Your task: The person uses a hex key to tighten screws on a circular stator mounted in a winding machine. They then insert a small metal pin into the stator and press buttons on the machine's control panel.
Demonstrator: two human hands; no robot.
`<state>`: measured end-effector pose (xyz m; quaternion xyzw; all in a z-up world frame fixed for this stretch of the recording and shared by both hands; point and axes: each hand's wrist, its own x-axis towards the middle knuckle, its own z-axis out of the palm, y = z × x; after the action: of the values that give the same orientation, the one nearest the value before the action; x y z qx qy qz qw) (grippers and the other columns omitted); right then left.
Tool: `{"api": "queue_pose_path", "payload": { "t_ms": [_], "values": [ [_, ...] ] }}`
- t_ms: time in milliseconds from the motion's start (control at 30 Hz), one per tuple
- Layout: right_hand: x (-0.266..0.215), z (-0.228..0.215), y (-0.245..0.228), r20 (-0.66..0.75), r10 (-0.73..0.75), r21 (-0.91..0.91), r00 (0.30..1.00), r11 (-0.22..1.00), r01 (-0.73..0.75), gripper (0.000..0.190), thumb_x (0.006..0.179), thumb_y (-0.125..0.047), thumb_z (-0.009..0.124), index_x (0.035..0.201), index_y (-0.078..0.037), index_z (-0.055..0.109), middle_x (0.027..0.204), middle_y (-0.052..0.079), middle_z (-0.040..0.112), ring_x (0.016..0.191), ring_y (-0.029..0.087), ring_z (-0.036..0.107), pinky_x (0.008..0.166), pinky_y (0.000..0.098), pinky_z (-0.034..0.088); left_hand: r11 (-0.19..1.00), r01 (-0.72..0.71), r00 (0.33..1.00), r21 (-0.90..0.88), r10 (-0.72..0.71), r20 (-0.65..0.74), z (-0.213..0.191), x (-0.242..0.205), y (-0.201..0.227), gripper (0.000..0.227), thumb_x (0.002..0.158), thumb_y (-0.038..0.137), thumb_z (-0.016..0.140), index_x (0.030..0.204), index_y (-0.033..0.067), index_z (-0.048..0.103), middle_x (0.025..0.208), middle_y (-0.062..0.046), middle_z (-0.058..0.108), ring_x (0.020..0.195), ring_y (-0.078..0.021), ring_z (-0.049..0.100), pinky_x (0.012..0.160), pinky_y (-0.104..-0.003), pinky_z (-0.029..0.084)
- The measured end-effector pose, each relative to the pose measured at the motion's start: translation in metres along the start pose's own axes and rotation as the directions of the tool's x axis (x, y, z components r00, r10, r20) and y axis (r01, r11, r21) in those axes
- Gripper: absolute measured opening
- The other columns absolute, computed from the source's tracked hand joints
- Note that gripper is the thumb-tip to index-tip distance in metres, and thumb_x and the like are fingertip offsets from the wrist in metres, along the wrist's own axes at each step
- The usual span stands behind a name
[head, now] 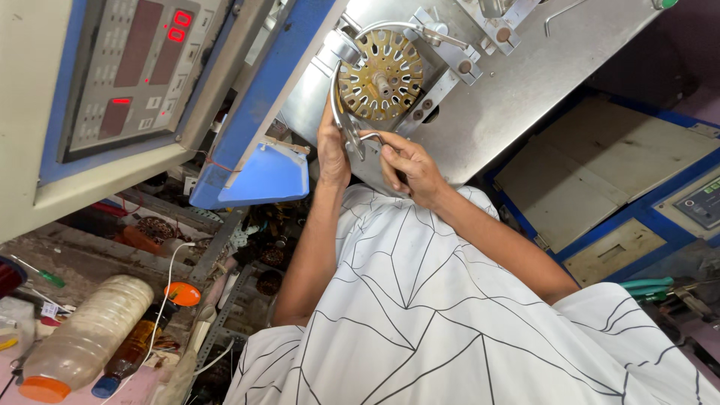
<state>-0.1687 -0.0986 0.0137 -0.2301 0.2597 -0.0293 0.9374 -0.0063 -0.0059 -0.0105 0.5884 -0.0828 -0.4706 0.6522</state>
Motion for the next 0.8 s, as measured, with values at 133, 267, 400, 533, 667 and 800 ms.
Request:
{"api": "queue_pose_path", "payload": {
  "t_ms": [133,267,400,533,667,800],
  "values": [
    [0.002,-0.001,-0.003,-0.078,0.011,-0.098,0.997,0.995,-0.018,0.048,0.109,-0.029,0.052,0.151,-0.006,0.052,0.064,-0.001,0.050,0.047,0.005,0.037,0.044,0.0217,0.030,1.000,-0.020,0.998,-0.009,0.020,-0.068,0.008,0.002,-0.002,0.094,0.099,0.063,0.060,0.162,-0.0012,0.034,0.156,-0.016,0.049,0.138,-0.0203,0.054,0.114,-0.031,0.049],
    [0.005,-0.008,-0.010,-0.031,0.073,0.127,0.997,0.990,-0.068,0.046,0.108,-0.026,0.052,0.149,-0.006,0.052,0.059,-0.004,0.041,0.045,0.005,0.031,0.042,0.0208,0.028,0.999,-0.024,0.986,-0.024,0.020,-0.167,0.020,0.005,-0.002,0.084,0.097,0.051,0.055,0.159,-0.0024,0.037,0.144,-0.018,0.056,0.123,-0.0245,0.059,0.101,-0.038,0.052],
    [0.007,-0.008,-0.006,-0.198,0.153,0.096,0.968,0.986,-0.136,0.043,0.107,-0.026,0.049,0.146,-0.007,0.053,0.056,-0.005,0.035,0.041,0.005,0.027,0.038,0.0216,0.026,1.000,-0.027,0.985,0.008,0.028,-0.171,0.023,0.007,-0.001,0.084,0.096,0.052,0.053,0.159,-0.0016,0.037,0.140,-0.016,0.057,0.122,-0.0243,0.058,0.102,-0.039,0.049],
    [0.016,-0.007,-0.001,-0.247,0.168,0.117,0.954,0.983,-0.143,0.040,0.109,-0.023,0.048,0.145,-0.006,0.052,0.056,-0.005,0.036,0.042,0.005,0.029,0.038,0.0218,0.027,0.999,-0.050,0.984,-0.010,0.047,-0.172,0.022,0.010,-0.005,0.083,0.097,0.052,0.054,0.157,-0.0049,0.040,0.141,-0.016,0.057,0.128,-0.0235,0.057,0.108,-0.037,0.049],
    [0.018,-0.002,0.002,-0.249,0.198,0.128,0.948,0.977,-0.170,0.043,0.108,-0.022,0.047,0.148,-0.009,0.051,0.056,-0.005,0.037,0.042,0.005,0.030,0.037,0.0215,0.027,0.998,-0.054,0.981,0.013,0.055,-0.188,0.021,0.007,-0.008,0.082,0.098,0.051,0.053,0.157,-0.0041,0.041,0.140,-0.016,0.058,0.124,-0.0232,0.058,0.104,-0.037,0.048],
    [0.018,-0.001,-0.007,-0.247,0.272,0.172,0.930,0.957,-0.234,0.044,0.107,-0.022,0.046,0.149,-0.010,0.050,0.055,-0.003,0.038,0.041,0.006,0.031,0.037,0.0222,0.029,0.998,-0.063,0.979,0.008,0.063,-0.195,0.022,0.007,-0.009,0.081,0.097,0.050,0.053,0.156,-0.0044,0.042,0.138,-0.015,0.059,0.124,-0.0216,0.058,0.105,-0.036,0.048]
  ]
}}
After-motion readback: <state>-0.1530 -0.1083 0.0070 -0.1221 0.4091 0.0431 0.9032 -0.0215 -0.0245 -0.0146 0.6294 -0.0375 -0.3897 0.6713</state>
